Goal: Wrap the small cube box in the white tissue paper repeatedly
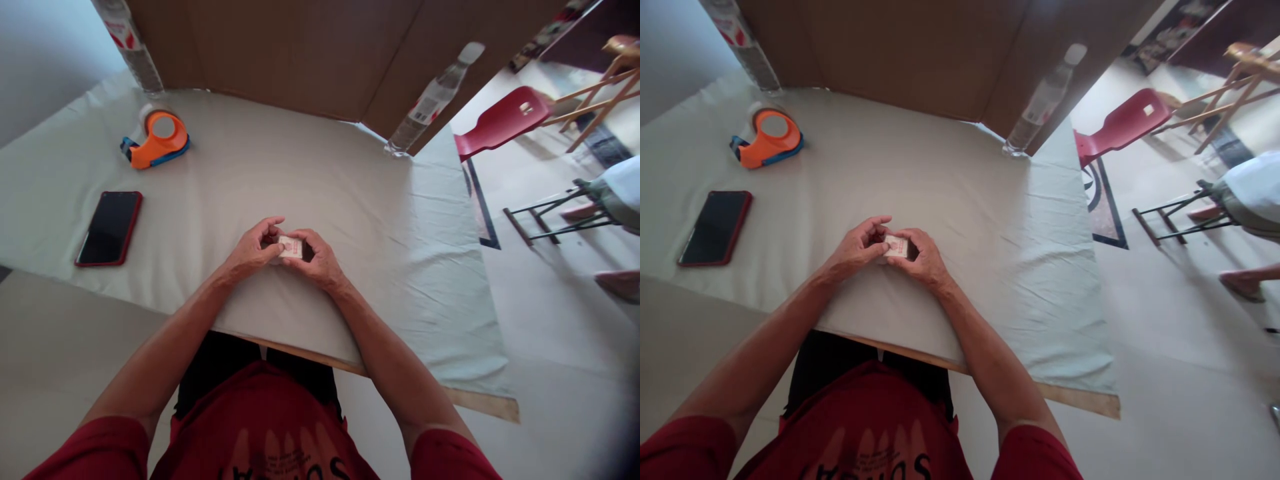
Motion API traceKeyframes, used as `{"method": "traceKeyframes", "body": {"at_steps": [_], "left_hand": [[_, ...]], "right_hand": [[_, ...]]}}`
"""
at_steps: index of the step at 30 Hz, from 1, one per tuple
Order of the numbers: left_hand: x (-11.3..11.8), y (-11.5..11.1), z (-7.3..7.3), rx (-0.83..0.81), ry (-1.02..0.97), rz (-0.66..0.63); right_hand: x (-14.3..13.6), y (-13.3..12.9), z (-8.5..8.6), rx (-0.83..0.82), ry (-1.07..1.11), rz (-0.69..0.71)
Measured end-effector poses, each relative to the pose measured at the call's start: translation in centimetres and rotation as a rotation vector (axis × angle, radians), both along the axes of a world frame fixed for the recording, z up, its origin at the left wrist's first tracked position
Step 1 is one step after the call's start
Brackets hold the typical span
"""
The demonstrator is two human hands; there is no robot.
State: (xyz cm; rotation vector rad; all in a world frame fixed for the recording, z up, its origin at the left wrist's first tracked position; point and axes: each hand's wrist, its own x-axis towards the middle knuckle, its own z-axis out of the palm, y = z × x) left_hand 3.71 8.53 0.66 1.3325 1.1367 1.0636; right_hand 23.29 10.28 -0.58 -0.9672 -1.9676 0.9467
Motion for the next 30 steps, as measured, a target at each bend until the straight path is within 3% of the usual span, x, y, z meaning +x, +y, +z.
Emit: {"method": "traceKeyframes", "body": {"at_steps": [7,14,30], "left_hand": [[-0.4,0.4,-0.2,-0.007,-0.086,0.033],[-1.1,1.4,-0.7,-0.031,-0.310,0.275],[-0.5,1.2,-0.3,-0.035,-0.263,0.286]], "right_hand": [[0.1,0.1,0.0,-0.125,0.154,-0.010],[0.8,0.5,-0.3,-0.280,0.461,-0.143],[2.0,1.2,-0.4,-0.236,0.359,-0.178]]}}
